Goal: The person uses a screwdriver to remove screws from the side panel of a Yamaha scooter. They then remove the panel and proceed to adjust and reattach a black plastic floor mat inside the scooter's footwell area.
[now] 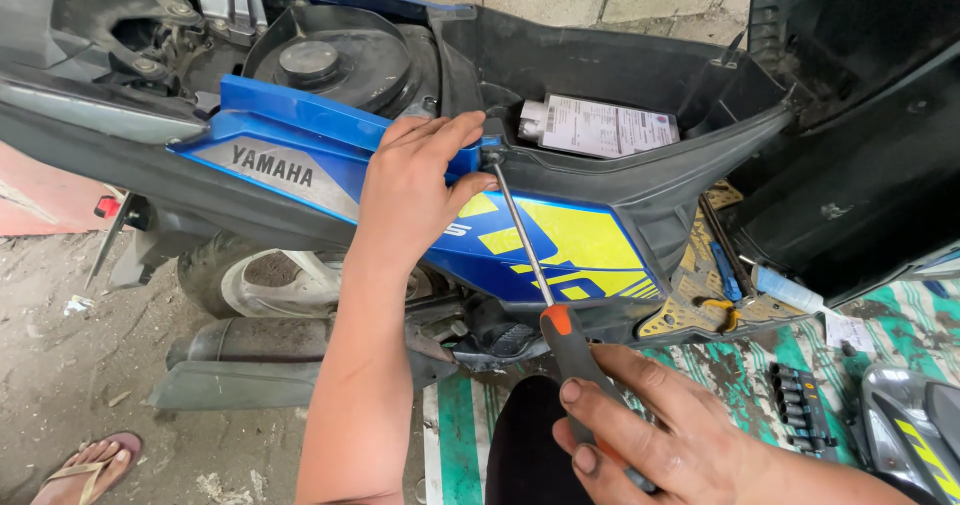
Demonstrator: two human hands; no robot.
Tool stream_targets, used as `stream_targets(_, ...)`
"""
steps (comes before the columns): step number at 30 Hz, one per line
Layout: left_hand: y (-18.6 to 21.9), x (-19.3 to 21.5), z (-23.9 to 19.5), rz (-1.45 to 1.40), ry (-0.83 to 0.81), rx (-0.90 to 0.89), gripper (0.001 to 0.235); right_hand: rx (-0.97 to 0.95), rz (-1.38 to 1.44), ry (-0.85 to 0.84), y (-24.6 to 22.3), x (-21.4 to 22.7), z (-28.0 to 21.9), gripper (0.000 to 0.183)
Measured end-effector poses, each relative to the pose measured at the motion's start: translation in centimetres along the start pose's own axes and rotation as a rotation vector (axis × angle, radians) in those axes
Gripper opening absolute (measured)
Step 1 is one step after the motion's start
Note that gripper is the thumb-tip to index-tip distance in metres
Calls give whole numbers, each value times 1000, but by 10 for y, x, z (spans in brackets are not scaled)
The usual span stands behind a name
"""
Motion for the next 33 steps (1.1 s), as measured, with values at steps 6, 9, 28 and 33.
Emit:
stream_targets(6,0,0,1,1,3,-6,64,55,-79,25,0,13,37,12)
stream_targets(9,-2,-2,1,0,30,-28,62,107,-120,24,3,23,49,13)
stream_targets(28,6,0,0,77,68,11,54,-97,281,10,7,0,49,39)
stream_targets(33,10,-5,1,201,48,-19,67,86,534,196,12,-11,61,25)
Point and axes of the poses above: each hand's wrist, its own z-axis towards the middle knuckle, its own x-axis out of the back of the hand, y = z × x, the point moved 3 cm from there along z, towards the middle knuckle, and after that the axes turned 9 degrees about x, right-handed, at the moved point
